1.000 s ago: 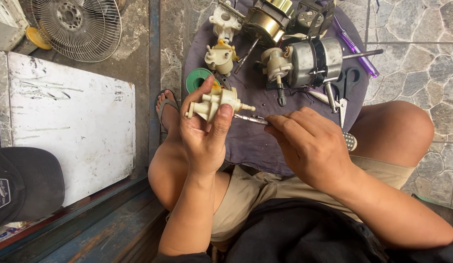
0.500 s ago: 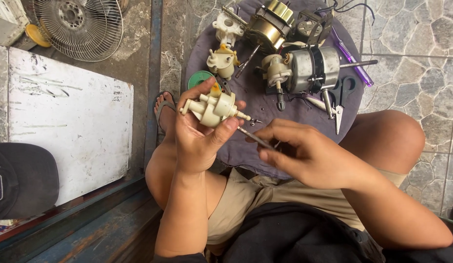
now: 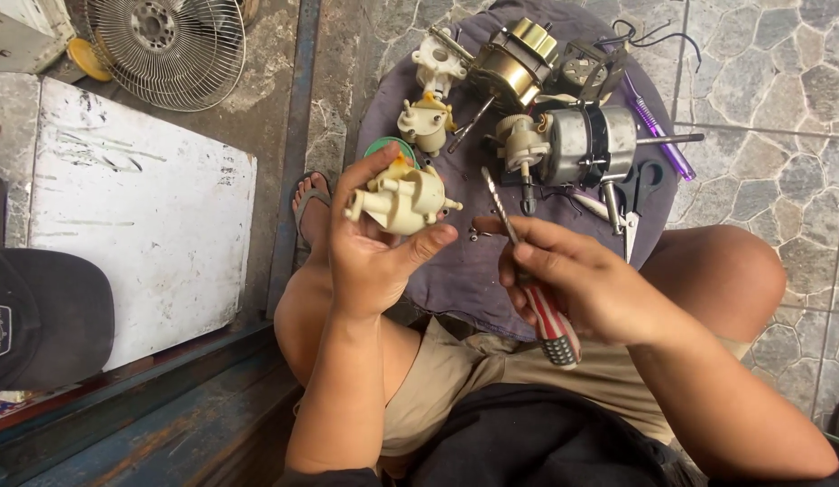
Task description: Assembling a small plastic gearbox for a fan motor using a screwdriver.
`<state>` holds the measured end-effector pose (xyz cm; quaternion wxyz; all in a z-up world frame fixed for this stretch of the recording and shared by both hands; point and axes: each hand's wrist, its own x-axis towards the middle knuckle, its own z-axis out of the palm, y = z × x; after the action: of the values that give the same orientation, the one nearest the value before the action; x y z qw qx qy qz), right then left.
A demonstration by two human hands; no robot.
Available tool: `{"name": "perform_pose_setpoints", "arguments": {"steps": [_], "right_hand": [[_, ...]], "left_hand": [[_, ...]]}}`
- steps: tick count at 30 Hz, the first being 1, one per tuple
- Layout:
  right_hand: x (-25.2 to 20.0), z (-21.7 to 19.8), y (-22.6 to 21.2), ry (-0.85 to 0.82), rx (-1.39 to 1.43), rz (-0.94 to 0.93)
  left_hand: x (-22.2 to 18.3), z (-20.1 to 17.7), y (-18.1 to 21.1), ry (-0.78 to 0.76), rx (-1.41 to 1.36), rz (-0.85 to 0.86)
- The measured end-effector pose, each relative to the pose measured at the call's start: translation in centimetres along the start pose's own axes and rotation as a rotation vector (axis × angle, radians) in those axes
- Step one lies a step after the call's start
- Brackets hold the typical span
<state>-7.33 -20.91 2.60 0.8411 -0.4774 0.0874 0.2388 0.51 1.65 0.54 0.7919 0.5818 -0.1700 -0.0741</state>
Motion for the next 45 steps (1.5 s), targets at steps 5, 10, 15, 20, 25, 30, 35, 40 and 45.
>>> {"name": "perform_pose_setpoints", "arguments": {"steps": [5, 10, 15, 20, 25, 30, 35, 40, 45], "right_hand": [[0.3, 0.1, -1.2, -0.133, 0.399, -0.105], [0.6, 1.9, -0.3, 0.137, 0.117, 0.078], [-1.8, 0.7, -0.3, -0.191, -0.016, -0.128], [-2.9, 0.0, 2.9, -0.057, -0.146, -0.142], [-3.0, 1.9, 3.0, 0.095, -0.436, -0.116], [-3.4, 3.0, 1.5, 0.065, -0.800, -0.194], [-3.1, 3.7, 1.8, 0.144, -0.830, -0.253], [-2.9, 3.6, 1.7, 0.181, -0.783, -0.295], [-2.9, 3.4, 1.6, 0.196, -0.731, -0.270]], "left_hand": [[0.6, -0.1, -0.5, 0.043, -0.383, -0.076], [1.2, -0.3, -0.5, 0.084, -0.702, -0.118], [0.9, -0.6, -0.5, 0.156, -0.700, -0.150], [0.9, -0.5, -0.9, 0.196, -0.750, -0.197], [0.8, -0.8, -1.2, 0.346, -0.732, -0.242], [0.6, -0.8, -1.4, 0.416, -0.706, -0.296], [0.6, -0.6, -1.1, 0.405, -0.676, -0.259], [0.7, -0.4, -1.5, 0.366, -0.701, -0.252], [0.8, 0.2, -1.8, 0.445, -0.658, -0.292]]}}
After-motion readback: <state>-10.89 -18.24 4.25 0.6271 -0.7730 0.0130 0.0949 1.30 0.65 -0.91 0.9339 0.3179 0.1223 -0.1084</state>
